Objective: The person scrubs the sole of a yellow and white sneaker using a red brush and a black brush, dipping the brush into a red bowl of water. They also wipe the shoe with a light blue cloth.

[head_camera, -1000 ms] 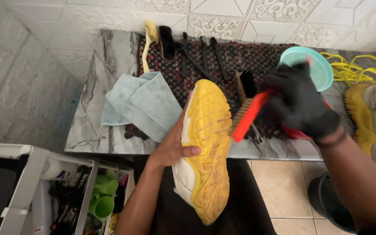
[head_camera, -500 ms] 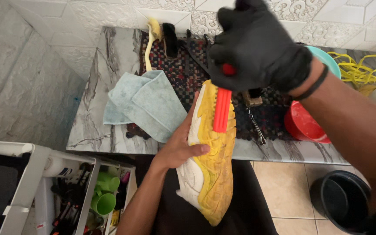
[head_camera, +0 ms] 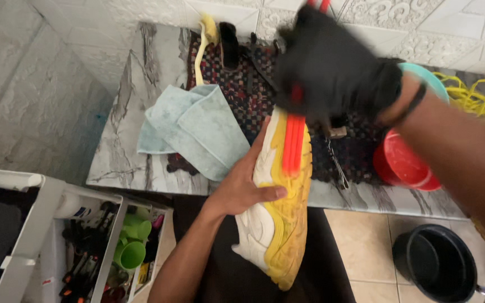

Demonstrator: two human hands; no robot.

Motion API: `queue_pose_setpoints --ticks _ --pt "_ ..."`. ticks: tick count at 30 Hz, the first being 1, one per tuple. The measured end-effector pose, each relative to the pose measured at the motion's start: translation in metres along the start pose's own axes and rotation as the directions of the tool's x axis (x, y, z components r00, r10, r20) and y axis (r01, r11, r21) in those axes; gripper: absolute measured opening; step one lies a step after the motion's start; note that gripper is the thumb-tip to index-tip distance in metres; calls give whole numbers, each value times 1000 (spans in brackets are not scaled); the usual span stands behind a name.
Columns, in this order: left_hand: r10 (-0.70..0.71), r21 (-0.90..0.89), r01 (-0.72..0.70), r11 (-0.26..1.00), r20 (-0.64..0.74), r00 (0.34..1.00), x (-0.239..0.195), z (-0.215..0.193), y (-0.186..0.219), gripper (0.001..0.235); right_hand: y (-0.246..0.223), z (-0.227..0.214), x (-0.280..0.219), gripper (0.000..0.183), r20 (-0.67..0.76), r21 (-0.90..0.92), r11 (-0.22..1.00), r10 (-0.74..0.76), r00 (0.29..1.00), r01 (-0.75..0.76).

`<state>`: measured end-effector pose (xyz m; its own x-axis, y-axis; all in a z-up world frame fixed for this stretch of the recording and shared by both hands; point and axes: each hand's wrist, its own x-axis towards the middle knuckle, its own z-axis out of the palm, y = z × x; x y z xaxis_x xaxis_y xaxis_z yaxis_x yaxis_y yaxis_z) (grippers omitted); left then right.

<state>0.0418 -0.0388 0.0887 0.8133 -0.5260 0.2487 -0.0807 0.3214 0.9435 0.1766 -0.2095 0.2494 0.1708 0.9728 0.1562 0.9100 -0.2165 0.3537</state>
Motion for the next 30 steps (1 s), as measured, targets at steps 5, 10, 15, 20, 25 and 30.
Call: queue_pose_setpoints --ticks 5,10,15,20,25,30 --pt "12 64 -9 998 -42 999 1 0 -1 117 -7 -5 6 24 -22 -97 995 -24 999 22" --pt "-25 28 25 999 -14 1000 2 -1 -3 123 11 5 -11 29 -68 -101 995 -12 998 5" --pt "-77 -22 76 997 -56 995 3 0 3 107 -9 3 -10 32 -41 -101 995 -14 999 9" --pt "-71 154 83 985 -83 994 4 0 -5 102 19 4 -27 36 -95 -283 959 -20 995 -8" --pt "-108 75 114 991 -80 991 4 3 1 101 -11 3 -17 27 -80 -127 991 19 997 -29" --pt "-64 140 71 988 -53 997 6 3 0 103 16 8 -26 30 -146 -283 958 7 989 -48"
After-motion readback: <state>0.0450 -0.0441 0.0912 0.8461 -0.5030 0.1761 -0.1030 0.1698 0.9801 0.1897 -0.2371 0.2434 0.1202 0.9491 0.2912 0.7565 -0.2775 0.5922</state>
